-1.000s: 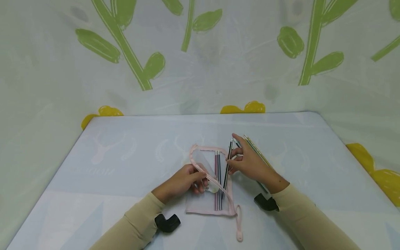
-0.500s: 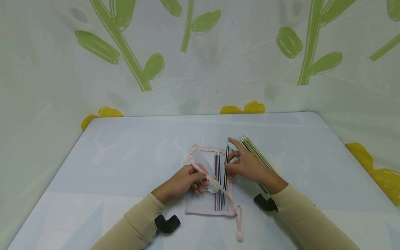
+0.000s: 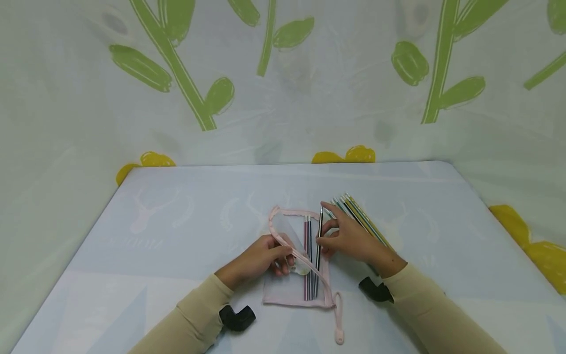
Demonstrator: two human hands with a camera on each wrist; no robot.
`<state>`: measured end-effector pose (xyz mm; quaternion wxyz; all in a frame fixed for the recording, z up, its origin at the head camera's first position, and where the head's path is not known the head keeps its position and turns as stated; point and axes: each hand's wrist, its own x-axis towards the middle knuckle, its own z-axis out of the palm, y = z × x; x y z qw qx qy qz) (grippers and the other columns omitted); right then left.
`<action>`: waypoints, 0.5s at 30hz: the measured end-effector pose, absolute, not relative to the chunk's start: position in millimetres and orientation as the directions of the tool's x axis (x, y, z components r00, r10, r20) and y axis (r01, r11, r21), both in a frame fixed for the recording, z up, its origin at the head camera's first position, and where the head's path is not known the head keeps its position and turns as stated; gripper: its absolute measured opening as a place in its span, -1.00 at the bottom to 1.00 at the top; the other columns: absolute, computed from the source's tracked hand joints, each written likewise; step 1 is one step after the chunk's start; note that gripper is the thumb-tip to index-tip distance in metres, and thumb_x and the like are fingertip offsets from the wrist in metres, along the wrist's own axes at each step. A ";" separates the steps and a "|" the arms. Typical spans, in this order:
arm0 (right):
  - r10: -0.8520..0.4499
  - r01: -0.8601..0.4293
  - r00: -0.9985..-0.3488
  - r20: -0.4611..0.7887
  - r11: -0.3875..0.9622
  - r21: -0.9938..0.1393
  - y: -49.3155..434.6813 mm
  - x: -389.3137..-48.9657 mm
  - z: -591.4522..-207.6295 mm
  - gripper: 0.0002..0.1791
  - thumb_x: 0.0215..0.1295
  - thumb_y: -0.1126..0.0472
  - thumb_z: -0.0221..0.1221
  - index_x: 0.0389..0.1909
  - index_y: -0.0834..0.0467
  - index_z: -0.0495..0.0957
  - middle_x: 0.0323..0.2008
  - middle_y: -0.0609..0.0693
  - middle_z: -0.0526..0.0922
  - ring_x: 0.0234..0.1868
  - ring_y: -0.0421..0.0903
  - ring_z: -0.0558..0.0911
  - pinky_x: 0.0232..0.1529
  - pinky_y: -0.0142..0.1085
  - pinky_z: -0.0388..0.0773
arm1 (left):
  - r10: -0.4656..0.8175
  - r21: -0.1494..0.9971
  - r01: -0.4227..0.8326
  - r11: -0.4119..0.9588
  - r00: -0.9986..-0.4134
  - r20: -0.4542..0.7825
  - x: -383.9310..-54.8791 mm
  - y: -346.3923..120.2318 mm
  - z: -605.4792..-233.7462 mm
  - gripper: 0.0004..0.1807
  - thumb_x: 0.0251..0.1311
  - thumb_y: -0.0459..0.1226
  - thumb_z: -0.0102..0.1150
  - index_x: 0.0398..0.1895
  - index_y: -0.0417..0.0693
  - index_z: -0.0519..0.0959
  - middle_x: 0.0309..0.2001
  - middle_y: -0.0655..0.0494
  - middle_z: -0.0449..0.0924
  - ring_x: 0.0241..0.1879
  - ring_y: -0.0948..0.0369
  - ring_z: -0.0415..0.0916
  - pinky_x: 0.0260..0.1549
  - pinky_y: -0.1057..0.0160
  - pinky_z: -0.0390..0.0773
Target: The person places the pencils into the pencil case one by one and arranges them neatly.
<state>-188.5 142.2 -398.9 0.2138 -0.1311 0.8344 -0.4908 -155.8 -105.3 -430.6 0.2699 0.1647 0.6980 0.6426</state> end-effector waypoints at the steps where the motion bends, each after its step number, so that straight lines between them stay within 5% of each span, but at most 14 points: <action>1: -0.429 -0.013 -0.873 -0.230 0.492 -0.870 141.7 -188.5 -399.3 0.04 0.28 0.32 0.28 0.60 0.10 -0.20 -0.14 0.16 0.58 -0.39 -0.07 0.73 -0.31 -0.21 0.70 | 0.575 0.985 -0.119 0.123 -0.801 -0.168 -155.6 -105.6 -430.3 -0.77 0.44 -0.30 -0.07 -0.16 -0.33 0.52 -0.41 0.21 0.60 -0.53 0.30 0.56 -0.51 0.38 0.58; 15: -0.427 -0.020 -0.869 -0.250 0.535 -0.845 137.9 -188.9 -399.2 0.05 0.24 0.26 0.34 0.58 0.17 -0.15 -0.17 0.12 0.64 -0.38 -0.09 0.70 -0.32 -0.23 0.68 | 0.577 0.988 -0.109 0.110 -0.802 -0.152 -154.8 -108.1 -432.1 -0.76 0.42 -0.31 -0.03 -0.15 -0.39 0.50 -0.44 0.20 0.59 -0.53 0.33 0.55 -0.52 0.40 0.57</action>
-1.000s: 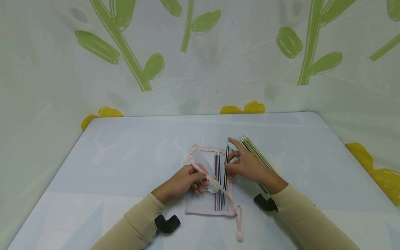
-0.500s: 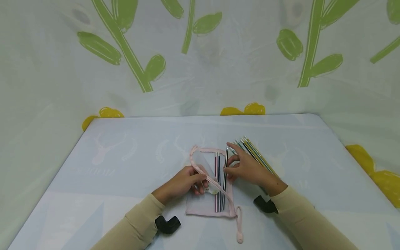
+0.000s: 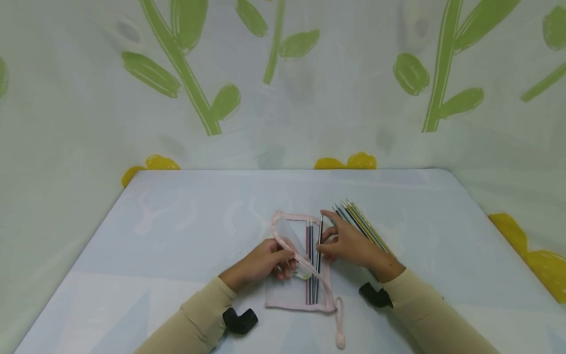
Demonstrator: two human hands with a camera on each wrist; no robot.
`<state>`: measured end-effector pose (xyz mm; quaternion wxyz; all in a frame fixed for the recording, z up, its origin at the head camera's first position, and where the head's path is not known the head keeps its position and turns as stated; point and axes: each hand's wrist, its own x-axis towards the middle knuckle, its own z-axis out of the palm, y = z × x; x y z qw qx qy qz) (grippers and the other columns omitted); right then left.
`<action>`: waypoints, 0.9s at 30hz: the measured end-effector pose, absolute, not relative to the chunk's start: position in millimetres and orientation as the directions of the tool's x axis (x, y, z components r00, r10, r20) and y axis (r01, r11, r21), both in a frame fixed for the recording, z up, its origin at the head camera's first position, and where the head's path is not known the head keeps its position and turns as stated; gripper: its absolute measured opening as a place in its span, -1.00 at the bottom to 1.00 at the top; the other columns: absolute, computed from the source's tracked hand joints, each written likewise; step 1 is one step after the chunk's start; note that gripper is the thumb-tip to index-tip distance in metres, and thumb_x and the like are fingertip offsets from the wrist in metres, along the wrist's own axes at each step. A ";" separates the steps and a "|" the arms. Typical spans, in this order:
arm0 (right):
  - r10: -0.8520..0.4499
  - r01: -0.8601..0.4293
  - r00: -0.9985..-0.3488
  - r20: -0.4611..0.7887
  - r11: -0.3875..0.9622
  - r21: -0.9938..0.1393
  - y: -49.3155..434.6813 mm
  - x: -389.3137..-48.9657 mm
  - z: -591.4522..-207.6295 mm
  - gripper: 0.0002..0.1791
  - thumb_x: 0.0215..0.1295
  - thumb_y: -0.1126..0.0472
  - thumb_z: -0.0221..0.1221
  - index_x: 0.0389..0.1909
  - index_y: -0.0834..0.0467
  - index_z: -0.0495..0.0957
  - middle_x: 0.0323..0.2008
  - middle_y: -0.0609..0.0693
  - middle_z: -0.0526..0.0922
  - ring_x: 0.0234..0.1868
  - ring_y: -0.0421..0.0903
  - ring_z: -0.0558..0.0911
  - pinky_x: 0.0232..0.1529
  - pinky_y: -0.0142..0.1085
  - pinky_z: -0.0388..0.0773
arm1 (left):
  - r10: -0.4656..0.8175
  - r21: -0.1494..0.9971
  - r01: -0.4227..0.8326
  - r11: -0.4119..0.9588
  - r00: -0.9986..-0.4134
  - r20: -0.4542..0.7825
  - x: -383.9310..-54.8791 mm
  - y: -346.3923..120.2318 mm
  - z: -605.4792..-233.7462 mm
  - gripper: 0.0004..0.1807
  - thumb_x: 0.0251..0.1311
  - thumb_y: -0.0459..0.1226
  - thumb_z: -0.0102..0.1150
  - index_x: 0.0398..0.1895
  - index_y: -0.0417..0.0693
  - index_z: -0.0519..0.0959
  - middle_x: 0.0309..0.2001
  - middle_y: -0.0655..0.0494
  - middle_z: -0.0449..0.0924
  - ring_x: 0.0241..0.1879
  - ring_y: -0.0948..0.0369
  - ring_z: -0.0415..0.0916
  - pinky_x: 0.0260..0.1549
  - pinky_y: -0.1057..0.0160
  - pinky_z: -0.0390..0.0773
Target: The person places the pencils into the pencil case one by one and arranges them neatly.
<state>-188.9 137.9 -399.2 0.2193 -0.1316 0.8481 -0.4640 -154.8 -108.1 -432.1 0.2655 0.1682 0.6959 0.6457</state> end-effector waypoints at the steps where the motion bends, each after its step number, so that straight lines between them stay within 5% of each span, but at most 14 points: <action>1: -0.430 -0.021 -0.868 -0.250 0.535 -0.845 137.7 -188.9 -399.6 0.05 0.24 0.26 0.34 0.57 0.18 -0.15 -0.17 0.13 0.64 -0.38 -0.09 0.69 -0.32 -0.23 0.69 | 0.577 0.987 -0.114 0.110 -0.802 -0.157 -154.5 -108.0 -432.9 -0.76 0.42 -0.31 -0.03 -0.15 -0.38 0.51 -0.44 0.20 0.59 -0.53 0.33 0.55 -0.51 0.40 0.57; 27: -0.479 -0.113 -0.816 -0.323 0.680 -0.725 126.0 -203.9 -399.7 -0.01 0.18 0.20 0.40 0.51 0.24 0.02 -0.41 0.00 0.64 -0.53 -0.15 0.55 -0.49 -0.29 0.52 | 0.581 0.984 -0.132 0.118 -0.794 -0.176 -153.4 -108.3 -430.8 -0.76 0.45 -0.28 -0.05 -0.12 -0.31 0.54 -0.41 0.22 0.60 -0.52 0.31 0.55 -0.51 0.37 0.57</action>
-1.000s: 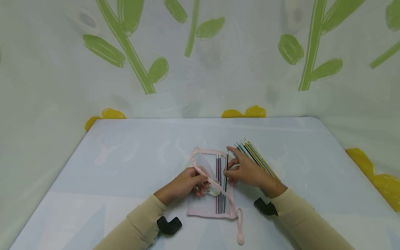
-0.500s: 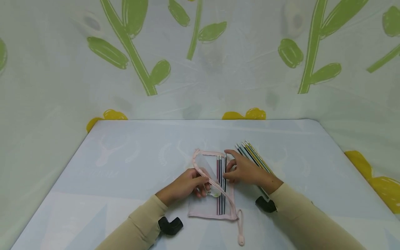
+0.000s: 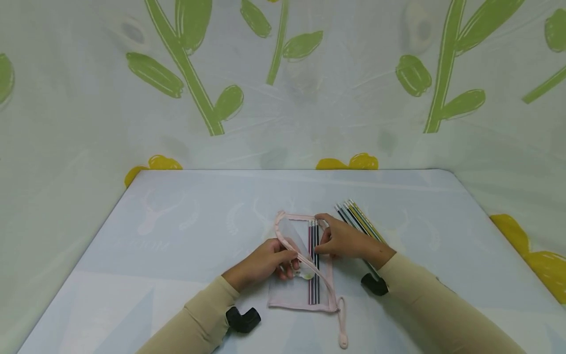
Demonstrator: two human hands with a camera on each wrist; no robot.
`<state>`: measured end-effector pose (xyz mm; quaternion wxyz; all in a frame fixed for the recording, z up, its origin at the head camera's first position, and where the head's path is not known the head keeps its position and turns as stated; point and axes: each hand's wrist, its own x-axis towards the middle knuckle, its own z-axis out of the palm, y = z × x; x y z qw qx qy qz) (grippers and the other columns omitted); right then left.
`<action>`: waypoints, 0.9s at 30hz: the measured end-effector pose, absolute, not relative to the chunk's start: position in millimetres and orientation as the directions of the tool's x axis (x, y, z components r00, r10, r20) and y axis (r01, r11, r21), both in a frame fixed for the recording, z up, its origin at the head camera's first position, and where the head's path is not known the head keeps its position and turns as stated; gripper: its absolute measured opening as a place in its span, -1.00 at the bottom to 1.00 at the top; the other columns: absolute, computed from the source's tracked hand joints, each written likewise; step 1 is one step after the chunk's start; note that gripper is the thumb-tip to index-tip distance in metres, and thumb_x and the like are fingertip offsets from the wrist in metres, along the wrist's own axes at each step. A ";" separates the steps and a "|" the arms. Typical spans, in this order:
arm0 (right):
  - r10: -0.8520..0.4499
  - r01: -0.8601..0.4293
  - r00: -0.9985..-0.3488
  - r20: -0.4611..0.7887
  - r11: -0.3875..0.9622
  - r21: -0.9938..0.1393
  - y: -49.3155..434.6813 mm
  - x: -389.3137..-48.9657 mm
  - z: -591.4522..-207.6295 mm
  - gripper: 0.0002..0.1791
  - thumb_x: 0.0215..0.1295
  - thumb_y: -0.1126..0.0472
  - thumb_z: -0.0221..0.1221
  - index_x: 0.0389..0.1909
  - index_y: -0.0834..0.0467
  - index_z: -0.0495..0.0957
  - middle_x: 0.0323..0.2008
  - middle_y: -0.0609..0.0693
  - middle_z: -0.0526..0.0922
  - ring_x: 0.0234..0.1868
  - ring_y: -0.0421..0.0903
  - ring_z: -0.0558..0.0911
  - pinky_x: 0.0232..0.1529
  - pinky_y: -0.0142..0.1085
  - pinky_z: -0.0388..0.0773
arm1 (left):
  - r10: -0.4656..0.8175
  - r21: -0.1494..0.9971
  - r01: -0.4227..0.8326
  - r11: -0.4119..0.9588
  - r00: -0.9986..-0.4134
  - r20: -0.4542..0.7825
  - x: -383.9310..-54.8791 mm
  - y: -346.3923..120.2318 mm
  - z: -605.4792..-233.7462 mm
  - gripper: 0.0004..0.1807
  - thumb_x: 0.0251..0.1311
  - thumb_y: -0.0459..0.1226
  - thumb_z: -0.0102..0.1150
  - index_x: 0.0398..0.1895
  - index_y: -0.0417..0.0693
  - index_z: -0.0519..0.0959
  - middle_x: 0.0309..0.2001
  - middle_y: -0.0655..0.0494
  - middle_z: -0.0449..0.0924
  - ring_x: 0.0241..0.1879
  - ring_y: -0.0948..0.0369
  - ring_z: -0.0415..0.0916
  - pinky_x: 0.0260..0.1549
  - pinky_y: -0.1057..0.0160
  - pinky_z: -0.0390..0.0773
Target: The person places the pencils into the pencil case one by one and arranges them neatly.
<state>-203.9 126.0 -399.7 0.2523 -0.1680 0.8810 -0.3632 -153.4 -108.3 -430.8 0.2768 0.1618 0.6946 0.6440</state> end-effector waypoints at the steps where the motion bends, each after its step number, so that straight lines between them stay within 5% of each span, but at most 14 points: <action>1: -0.480 -0.117 -0.816 -0.322 0.683 -0.721 125.5 -203.9 -399.7 -0.01 0.18 0.21 0.40 0.51 0.23 0.02 -0.42 0.00 0.64 -0.54 -0.16 0.54 -0.50 -0.30 0.51 | 0.582 0.984 -0.131 0.119 -0.794 -0.175 -153.4 -108.2 -430.6 -0.76 0.45 -0.28 -0.05 -0.12 -0.32 0.54 -0.40 0.22 0.60 -0.52 0.31 0.55 -0.51 0.37 0.57; 16: -0.481 -0.124 -0.823 -0.301 0.669 -0.733 128.6 -201.0 -399.6 -0.04 0.23 0.20 0.36 0.53 0.20 0.01 -0.40 0.02 0.61 -0.52 -0.14 0.52 -0.49 -0.30 0.50 | 0.571 0.983 -0.131 0.132 -0.800 -0.183 -153.9 -108.6 -429.3 -0.76 0.44 -0.29 -0.04 -0.13 -0.33 0.53 -0.41 0.19 0.60 -0.52 0.31 0.54 -0.50 0.38 0.57; 27: -0.491 -0.333 -0.870 -0.054 0.665 -0.669 138.9 -184.5 -397.5 -0.50 0.29 0.21 0.29 0.25 0.14 0.48 -0.36 -0.06 0.60 -0.44 -0.20 0.51 -0.47 -0.37 0.51 | 0.575 0.984 -0.121 0.128 -0.800 -0.173 -154.4 -109.4 -431.9 -0.75 0.44 -0.29 -0.03 -0.13 -0.35 0.54 -0.42 0.21 0.60 -0.53 0.33 0.54 -0.51 0.39 0.57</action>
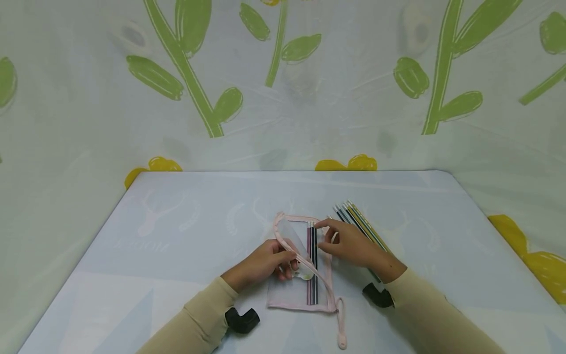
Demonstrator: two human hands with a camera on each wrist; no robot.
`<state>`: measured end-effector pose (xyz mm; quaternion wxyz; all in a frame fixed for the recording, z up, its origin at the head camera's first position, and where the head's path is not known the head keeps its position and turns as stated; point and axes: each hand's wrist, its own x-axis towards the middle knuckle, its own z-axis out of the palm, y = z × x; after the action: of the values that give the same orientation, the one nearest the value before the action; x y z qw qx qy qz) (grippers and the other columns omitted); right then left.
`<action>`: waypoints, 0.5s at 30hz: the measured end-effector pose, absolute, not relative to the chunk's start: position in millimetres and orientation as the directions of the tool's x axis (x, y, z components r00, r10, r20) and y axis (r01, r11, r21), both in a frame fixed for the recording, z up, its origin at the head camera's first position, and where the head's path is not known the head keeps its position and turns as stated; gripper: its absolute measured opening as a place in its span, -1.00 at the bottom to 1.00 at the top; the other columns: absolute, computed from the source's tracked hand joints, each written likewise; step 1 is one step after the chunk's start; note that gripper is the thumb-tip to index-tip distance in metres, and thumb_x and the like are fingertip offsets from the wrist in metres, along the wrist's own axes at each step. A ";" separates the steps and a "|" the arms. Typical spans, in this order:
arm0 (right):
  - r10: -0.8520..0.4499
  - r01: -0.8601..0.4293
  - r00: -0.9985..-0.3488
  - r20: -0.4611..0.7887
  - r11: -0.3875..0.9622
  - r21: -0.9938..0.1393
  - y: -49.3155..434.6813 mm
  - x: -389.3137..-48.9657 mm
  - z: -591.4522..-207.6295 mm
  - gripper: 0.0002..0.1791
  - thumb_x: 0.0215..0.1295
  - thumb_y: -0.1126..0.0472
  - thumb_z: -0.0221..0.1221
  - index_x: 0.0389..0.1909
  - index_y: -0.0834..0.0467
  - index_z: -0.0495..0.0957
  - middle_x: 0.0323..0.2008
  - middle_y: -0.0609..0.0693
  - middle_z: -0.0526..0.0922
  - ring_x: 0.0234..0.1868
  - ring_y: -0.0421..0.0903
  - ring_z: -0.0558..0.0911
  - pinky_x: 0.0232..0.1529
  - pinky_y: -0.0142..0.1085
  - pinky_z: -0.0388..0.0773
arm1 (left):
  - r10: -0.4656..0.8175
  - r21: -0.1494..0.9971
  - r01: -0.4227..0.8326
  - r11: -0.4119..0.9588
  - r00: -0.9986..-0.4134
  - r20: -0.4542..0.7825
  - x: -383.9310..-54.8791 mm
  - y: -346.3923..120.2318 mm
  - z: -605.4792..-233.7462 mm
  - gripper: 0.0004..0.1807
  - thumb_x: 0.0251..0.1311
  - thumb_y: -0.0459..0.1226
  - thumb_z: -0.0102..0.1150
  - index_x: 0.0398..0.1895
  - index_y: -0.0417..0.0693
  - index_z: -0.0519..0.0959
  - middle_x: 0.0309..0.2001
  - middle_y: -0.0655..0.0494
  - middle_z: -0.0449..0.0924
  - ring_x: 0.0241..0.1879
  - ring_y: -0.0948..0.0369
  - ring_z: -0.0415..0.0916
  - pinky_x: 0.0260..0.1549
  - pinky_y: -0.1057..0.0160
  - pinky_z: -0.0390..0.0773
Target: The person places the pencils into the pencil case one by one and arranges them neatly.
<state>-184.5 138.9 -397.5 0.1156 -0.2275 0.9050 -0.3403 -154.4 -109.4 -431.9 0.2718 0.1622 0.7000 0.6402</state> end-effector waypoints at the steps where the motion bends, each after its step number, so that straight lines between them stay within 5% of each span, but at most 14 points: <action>1: -0.480 -0.342 -0.877 -0.034 0.672 -0.657 139.9 -183.2 -397.0 -0.52 0.29 0.22 0.29 0.23 0.12 0.51 -0.37 -0.07 0.61 -0.45 -0.21 0.51 -0.48 -0.38 0.50 | 0.574 0.984 -0.121 0.128 -0.800 -0.173 -154.1 -109.2 -432.0 -0.76 0.43 -0.29 -0.03 -0.13 -0.35 0.54 -0.42 0.22 0.60 -0.53 0.33 0.54 -0.52 0.39 0.57; 15: -0.405 -0.348 -0.914 0.040 0.728 -0.591 154.7 -176.3 -391.1 -0.56 0.30 0.26 0.29 0.20 0.17 0.53 -0.25 0.01 0.62 -0.31 -0.15 0.57 -0.43 -0.38 0.54 | 0.562 0.984 -0.111 0.142 -0.809 -0.173 -154.1 -108.1 -433.4 -0.76 0.44 -0.30 -0.03 -0.14 -0.33 0.54 -0.40 0.21 0.60 -0.52 0.30 0.55 -0.52 0.37 0.58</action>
<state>-176.3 154.7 -391.1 0.0460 -0.2028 0.9283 -0.3083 -154.1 -108.1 -433.4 0.2648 0.1593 0.7079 0.6351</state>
